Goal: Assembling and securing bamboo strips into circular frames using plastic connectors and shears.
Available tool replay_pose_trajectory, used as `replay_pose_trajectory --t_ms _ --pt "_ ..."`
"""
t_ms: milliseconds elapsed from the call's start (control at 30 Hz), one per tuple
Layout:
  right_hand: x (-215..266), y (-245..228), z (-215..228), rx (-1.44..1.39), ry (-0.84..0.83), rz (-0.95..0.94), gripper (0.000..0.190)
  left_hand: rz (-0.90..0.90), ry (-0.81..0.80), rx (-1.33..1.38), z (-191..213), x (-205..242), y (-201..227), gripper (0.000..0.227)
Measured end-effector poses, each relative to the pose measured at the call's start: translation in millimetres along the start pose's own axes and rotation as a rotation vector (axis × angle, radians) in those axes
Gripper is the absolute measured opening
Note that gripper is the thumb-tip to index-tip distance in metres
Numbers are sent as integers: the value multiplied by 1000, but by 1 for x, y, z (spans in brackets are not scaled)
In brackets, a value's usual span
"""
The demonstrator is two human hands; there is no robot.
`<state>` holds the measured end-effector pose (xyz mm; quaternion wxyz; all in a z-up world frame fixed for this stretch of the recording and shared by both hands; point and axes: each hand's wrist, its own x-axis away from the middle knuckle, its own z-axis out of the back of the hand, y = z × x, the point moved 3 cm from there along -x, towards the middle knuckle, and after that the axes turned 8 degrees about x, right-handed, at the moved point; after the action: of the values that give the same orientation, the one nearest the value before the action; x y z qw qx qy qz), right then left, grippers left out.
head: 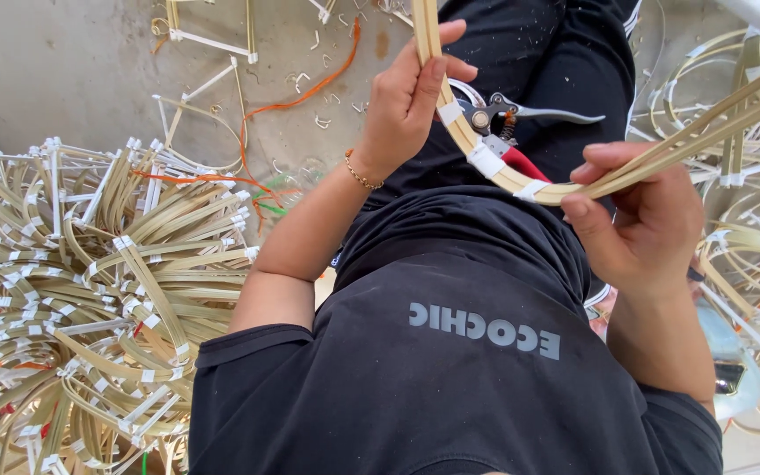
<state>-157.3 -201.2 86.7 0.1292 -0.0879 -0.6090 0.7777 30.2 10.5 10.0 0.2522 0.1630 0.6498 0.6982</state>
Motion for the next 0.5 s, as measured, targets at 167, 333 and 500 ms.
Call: replay_pose_trajectory --t_ms 167,333,500 --pt "9 19 -9 -29 -57 4 34 6 22 19 -3 0 -4 30" --pt "-6 1 -29 117 -109 116 34 -22 40 31 -7 -14 -14 26" --pt "-11 -15 -34 20 -147 144 26 101 -2 191 -3 -15 -36 29"
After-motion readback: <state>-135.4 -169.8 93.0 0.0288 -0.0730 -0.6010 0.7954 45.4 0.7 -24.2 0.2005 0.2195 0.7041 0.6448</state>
